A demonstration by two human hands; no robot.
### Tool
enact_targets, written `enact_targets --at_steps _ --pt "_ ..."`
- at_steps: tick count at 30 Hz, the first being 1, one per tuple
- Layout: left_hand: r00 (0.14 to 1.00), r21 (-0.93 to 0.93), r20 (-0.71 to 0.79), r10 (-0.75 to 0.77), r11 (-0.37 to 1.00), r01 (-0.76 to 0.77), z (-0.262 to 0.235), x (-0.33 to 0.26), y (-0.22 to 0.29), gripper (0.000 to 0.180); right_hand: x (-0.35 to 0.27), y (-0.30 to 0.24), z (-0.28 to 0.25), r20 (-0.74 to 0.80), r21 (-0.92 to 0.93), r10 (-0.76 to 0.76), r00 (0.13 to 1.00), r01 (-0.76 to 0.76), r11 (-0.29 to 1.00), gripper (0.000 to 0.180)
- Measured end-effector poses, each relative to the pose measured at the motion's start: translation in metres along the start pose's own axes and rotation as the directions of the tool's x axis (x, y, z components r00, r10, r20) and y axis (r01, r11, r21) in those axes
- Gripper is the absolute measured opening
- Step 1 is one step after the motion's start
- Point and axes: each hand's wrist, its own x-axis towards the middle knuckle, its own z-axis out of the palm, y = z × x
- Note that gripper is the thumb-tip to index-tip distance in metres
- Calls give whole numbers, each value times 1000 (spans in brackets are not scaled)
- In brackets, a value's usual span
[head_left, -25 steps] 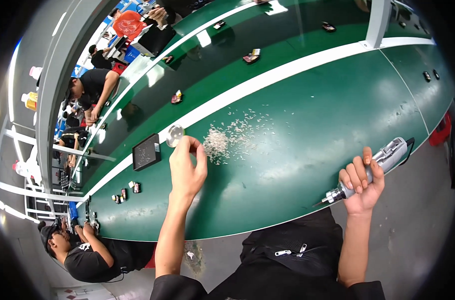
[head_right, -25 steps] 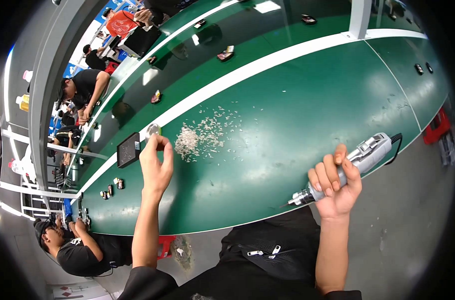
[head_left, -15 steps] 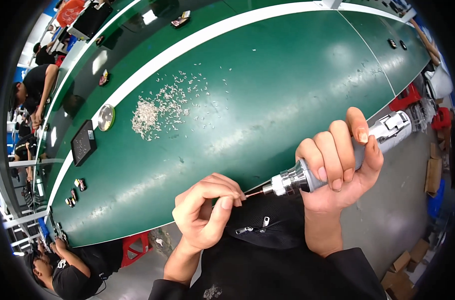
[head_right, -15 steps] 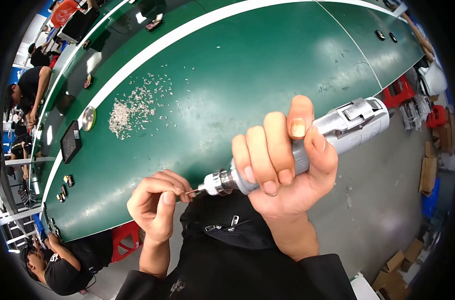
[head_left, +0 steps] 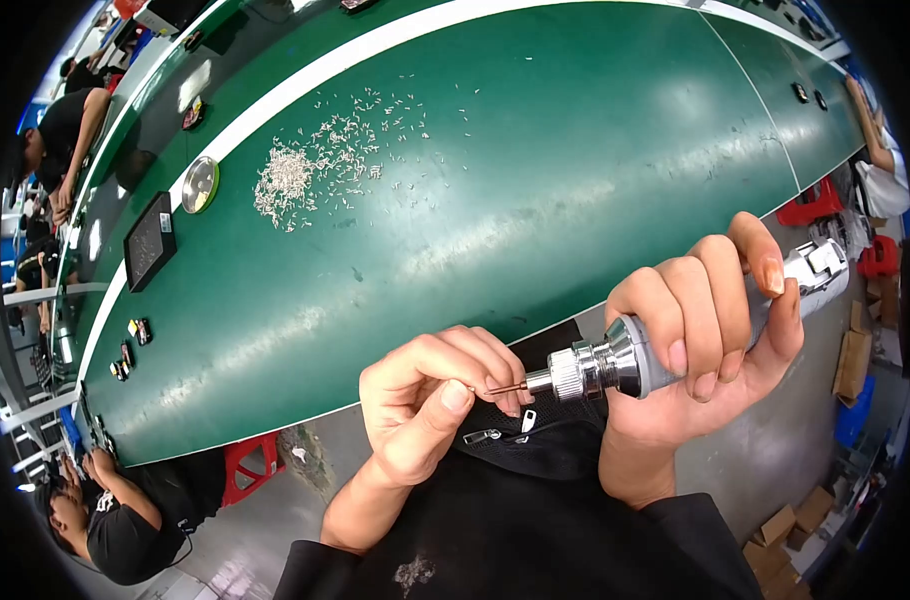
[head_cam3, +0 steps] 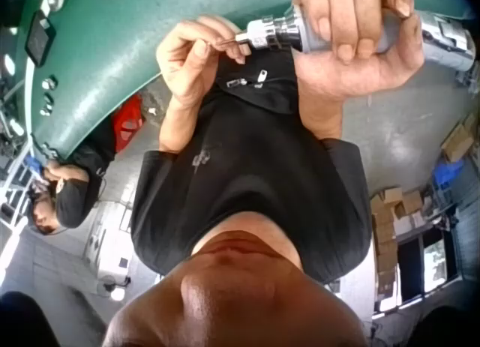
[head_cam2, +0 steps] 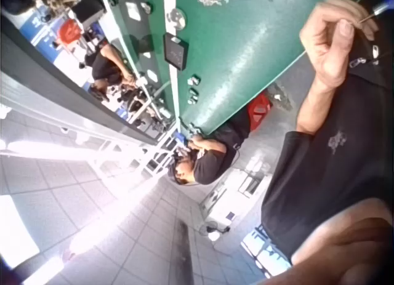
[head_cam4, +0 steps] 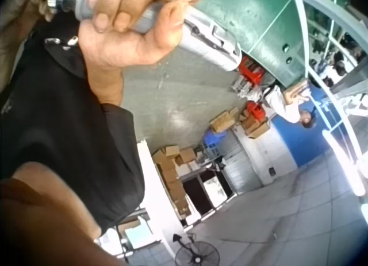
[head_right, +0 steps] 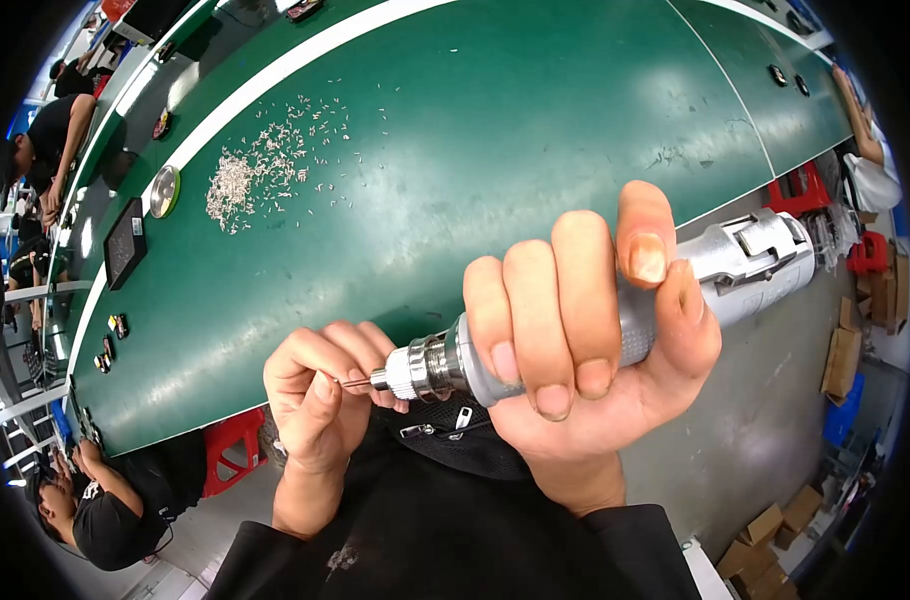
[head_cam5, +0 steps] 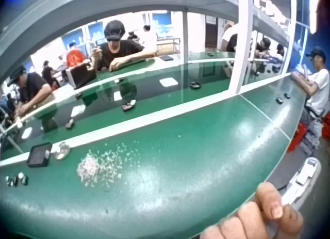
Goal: Using an electric screwdriver to assemble small electronic components on an assembly line workbench.
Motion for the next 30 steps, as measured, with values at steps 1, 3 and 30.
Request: enact_targets --at_steps 1,3,30 --pt "1000 -2 -2 -2 1000 2 0 0 0 18 0 0 0 7 -3 4 1000 -4 1000 14" --pt "999 7 32 5 1000 -6 0 0 -1 22 0 0 0 17 -8 7 1000 -7 1000 14" --pt "976 808 -28 215 579 -104 -30 27 25 39 9 -4 -22 -14 -170 -45 999 42 985 10"
